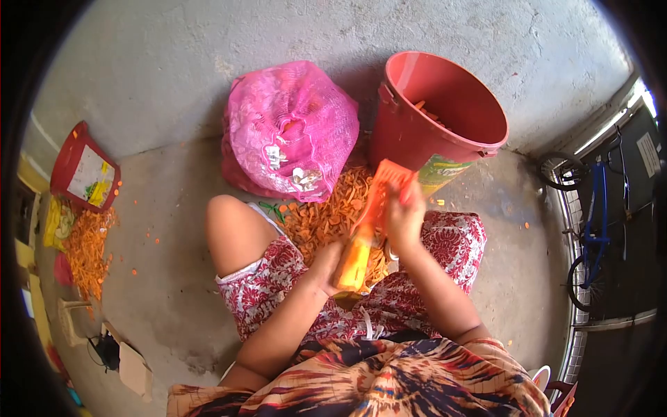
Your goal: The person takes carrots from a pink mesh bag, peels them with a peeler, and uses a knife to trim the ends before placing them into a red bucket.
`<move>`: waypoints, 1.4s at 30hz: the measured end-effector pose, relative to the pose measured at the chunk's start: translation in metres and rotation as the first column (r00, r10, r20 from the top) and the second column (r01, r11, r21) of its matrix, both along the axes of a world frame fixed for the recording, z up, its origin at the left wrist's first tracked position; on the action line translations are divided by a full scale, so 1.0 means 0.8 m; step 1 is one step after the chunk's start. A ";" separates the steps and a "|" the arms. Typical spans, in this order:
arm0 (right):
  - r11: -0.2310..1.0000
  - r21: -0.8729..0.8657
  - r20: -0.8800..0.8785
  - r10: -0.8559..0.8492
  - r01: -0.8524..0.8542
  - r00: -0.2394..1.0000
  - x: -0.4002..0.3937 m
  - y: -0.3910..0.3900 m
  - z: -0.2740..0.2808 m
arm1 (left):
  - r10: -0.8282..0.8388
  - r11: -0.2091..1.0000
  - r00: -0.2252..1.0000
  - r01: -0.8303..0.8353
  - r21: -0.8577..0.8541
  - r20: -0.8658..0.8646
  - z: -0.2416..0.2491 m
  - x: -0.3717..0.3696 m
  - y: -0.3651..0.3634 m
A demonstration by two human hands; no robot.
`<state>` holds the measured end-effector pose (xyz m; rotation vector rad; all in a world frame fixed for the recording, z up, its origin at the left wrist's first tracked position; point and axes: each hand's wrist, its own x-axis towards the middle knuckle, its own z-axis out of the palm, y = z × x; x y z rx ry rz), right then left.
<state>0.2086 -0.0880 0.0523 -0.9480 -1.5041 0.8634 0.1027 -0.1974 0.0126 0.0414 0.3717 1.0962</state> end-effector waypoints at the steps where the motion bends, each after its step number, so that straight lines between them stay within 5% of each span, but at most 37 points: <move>1: 0.992 0.091 0.028 -0.094 0.091 0.995 0.002 0.019 0.008 | 0.025 1.000 0.999 -0.025 -0.002 0.020 0.000 0.005 -0.004; 2: 0.984 -0.171 -0.126 -0.081 0.059 0.989 0.008 0.023 0.020 | 0.052 0.999 0.998 -0.051 -0.005 0.040 0.002 0.010 -0.006; 3: 0.987 -0.125 -0.071 -0.106 0.097 0.992 0.010 0.027 0.016 | 0.108 0.989 0.994 -0.107 -0.101 0.001 0.018 0.013 -0.006; 7: 0.986 -0.051 0.052 -0.157 0.159 0.986 0.017 0.040 0.015 | 0.036 0.999 0.998 -0.036 0.005 -0.055 0.013 0.005 0.001; 9: 0.967 -0.036 -0.006 -0.252 0.251 0.968 0.040 0.082 -0.007 | 0.014 0.994 0.997 -0.006 0.110 -0.076 0.008 0.001 0.000; 12: 0.917 -0.095 -0.261 -0.398 0.387 0.879 0.066 0.110 0.035 | 0.030 0.997 0.968 -0.046 -0.057 -0.250 0.032 0.002 -0.019; 17: 0.980 -0.159 -0.235 -0.159 0.123 0.959 0.052 0.068 0.038 | 0.012 0.998 0.977 -0.025 0.059 0.212 -0.007 -0.011 -0.012; 20: 0.927 -0.364 -0.197 0.024 -0.096 0.980 0.017 0.007 0.047 | 0.059 0.996 0.980 -0.070 0.055 0.192 -0.005 -0.009 0.006; 24: 0.916 -0.289 -0.187 0.232 -0.279 0.955 0.000 -0.039 0.040 | 0.181 0.983 0.982 -0.181 0.000 -0.047 0.028 -0.003 0.010; 26: 0.961 -0.150 -0.162 0.207 -0.231 0.965 -0.014 -0.055 0.040 | 0.229 0.967 0.969 -0.237 -0.093 -0.089 0.039 0.002 0.015; 30: 0.963 -0.122 0.024 0.243 -0.238 0.970 -0.010 -0.060 0.030 | 0.168 0.985 0.974 -0.161 0.055 -0.151 0.024 -0.005 0.017; 34: 0.975 -0.026 0.154 0.224 -0.223 0.962 -0.006 -0.061 0.039 | 0.173 0.984 0.973 -0.177 -0.015 -0.155 0.022 0.000 0.016; 37: 0.987 0.092 0.205 0.108 -0.129 0.973 -0.002 -0.035 0.026 | 0.044 0.999 0.982 -0.044 0.006 -0.186 0.011 -0.008 0.010; 38: 0.970 0.238 0.087 0.019 -0.040 0.996 -0.005 -0.008 0.019 | -0.072 0.997 0.990 0.072 0.002 0.124 0.001 -0.007 0.004; 39: 0.999 -0.042 0.022 -0.005 0.006 1.000 0.001 0.012 0.025 | -0.087 0.996 0.993 0.084 0.033 0.084 0.004 -0.004 0.000; 42: 0.978 0.054 0.106 -0.205 0.200 0.973 0.016 0.076 0.007 | -0.082 0.994 0.994 0.076 0.080 0.073 0.005 -0.001 -0.009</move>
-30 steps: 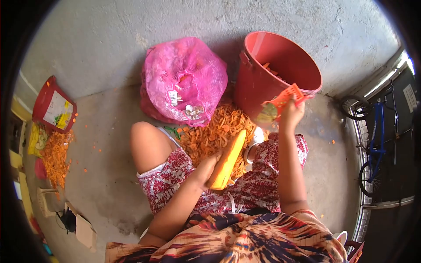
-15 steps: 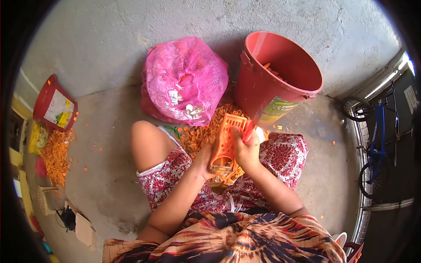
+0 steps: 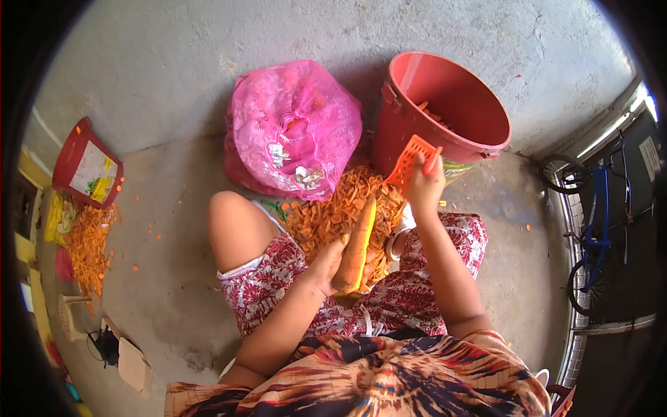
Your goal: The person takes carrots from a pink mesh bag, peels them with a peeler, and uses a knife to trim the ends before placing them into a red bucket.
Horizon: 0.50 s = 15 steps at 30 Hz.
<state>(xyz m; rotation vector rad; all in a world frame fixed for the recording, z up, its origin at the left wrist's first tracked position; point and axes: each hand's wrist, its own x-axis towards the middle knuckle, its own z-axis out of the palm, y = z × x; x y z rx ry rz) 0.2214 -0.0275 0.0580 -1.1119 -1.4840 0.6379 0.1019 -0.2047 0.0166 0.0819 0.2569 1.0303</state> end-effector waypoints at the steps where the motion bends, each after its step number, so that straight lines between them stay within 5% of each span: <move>1: 1.000 0.000 -0.066 -0.006 0.006 0.998 0.002 0.002 0.008 | 0.009 1.000 1.000 -0.009 0.011 0.016 0.000 -0.001 0.001; 3: 0.998 0.017 -0.216 0.058 -0.055 0.975 0.003 0.000 0.019 | 0.058 0.998 0.998 -0.059 -0.029 -0.020 0.002 -0.004 0.002; 8: 0.897 -0.280 -0.285 0.262 -0.342 0.922 -0.012 -0.095 0.048 | 0.109 0.994 0.994 -0.109 0.009 -0.008 -0.022 -0.015 0.012; 15: 0.890 -0.174 -0.110 0.408 -0.421 0.906 -0.020 -0.133 0.026 | 0.275 0.952 0.954 -0.287 -0.105 -0.120 0.019 0.001 0.022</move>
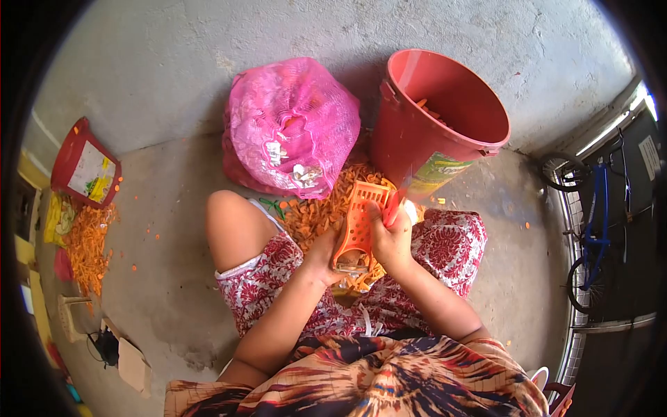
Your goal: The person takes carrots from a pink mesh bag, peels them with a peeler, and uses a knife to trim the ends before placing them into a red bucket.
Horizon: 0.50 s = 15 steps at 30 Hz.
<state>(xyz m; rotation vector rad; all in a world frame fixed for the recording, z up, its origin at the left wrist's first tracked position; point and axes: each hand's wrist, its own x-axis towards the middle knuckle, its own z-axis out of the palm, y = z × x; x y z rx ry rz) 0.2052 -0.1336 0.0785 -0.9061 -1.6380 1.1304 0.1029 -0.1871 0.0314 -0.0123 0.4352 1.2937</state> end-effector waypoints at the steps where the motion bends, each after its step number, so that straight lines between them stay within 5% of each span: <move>1: 1.000 -0.006 -0.014 0.010 -0.010 1.000 -0.001 -0.001 -0.003 | 0.001 1.000 1.000 -0.002 0.005 0.018 0.003 0.000 0.000; 5: 0.990 0.119 0.116 -0.089 0.076 0.989 0.004 0.005 -0.005 | -0.072 0.997 0.984 0.072 -0.007 -0.163 -0.018 0.000 -0.001; 7: 0.932 0.295 0.012 -0.226 0.212 0.974 0.009 0.048 -0.016 | -0.161 0.987 0.974 0.162 -0.008 -0.158 -0.017 0.001 -0.012; 9: 0.928 0.037 -0.023 -0.370 0.371 0.929 0.032 0.116 -0.042 | -0.159 0.987 0.985 0.160 0.015 -0.067 -0.014 0.008 -0.023; 11: 0.866 0.103 -0.132 -0.476 0.490 0.869 0.043 0.141 -0.037 | -0.120 0.990 0.988 0.112 -0.084 -0.095 0.003 0.010 -0.027; 12: 0.865 0.131 -0.231 -0.448 0.484 0.864 0.041 0.139 -0.026 | -0.090 0.986 0.987 0.069 -0.153 -0.135 0.003 0.009 -0.026; 15: 0.938 -0.141 -0.130 -0.334 0.316 0.933 0.030 0.088 0.004 | -0.042 0.999 0.999 0.042 -0.032 -0.017 -0.035 -0.004 -0.014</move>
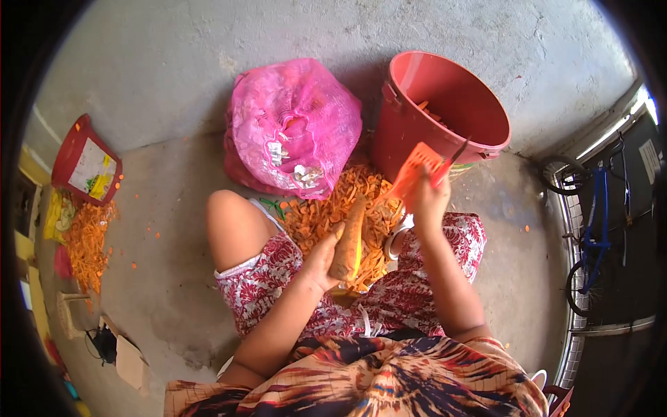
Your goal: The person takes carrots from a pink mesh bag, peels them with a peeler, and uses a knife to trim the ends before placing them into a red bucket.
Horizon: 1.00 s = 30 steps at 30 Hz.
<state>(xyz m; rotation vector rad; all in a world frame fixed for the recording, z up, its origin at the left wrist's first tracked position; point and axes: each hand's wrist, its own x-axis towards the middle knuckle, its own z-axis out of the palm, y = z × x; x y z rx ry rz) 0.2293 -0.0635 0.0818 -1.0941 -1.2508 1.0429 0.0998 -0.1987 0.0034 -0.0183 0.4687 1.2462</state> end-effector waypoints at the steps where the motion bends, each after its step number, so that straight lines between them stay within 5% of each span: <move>1: 0.996 -0.026 -0.004 0.086 -0.086 0.996 -0.001 -0.013 -0.009 | 0.026 0.999 0.999 -0.027 0.038 0.029 -0.003 -0.005 0.001; 4: 0.956 -0.067 -0.069 0.281 -0.286 0.957 -0.018 -0.065 0.001 | 0.062 0.998 0.997 -0.063 -0.023 -0.051 0.007 -0.006 0.015; 6: 0.950 0.100 -0.004 0.299 -0.297 0.954 -0.026 -0.076 -0.015 | 0.053 0.995 0.989 -0.063 -0.075 -0.136 0.031 0.002 0.020; 12: 0.942 0.045 0.163 0.322 -0.333 0.933 -0.025 -0.082 -0.033 | 0.113 0.991 0.991 -0.117 -0.061 -0.076 0.020 0.005 0.022; 15: 0.963 0.123 0.329 0.187 -0.238 0.926 -0.019 -0.068 -0.041 | -0.158 0.920 0.983 0.112 0.377 0.094 -0.009 -0.012 0.015; 16: 0.965 0.169 0.405 0.116 -0.199 0.907 -0.017 -0.057 -0.041 | -0.139 0.964 0.990 0.136 0.229 -0.002 0.006 -0.007 0.010; 17: 0.983 0.126 0.086 0.122 -0.133 0.989 -0.021 -0.039 -0.035 | -0.133 0.987 0.986 0.141 0.074 -0.101 0.026 0.002 0.001; 19: 0.993 0.112 0.185 -0.056 0.036 0.981 -0.005 0.006 -0.048 | -0.101 0.989 0.971 0.074 -0.129 -0.216 0.050 0.017 -0.010; 22: 0.981 0.111 0.049 -0.166 0.160 0.985 0.003 0.024 -0.033 | -0.084 0.991 0.988 0.070 -0.114 -0.129 0.028 0.011 -0.010; 30: 0.961 -0.009 -0.039 0.276 -0.276 0.960 -0.017 -0.064 -0.019 | 0.017 0.999 1.000 -0.017 0.038 0.005 0.011 -0.008 0.015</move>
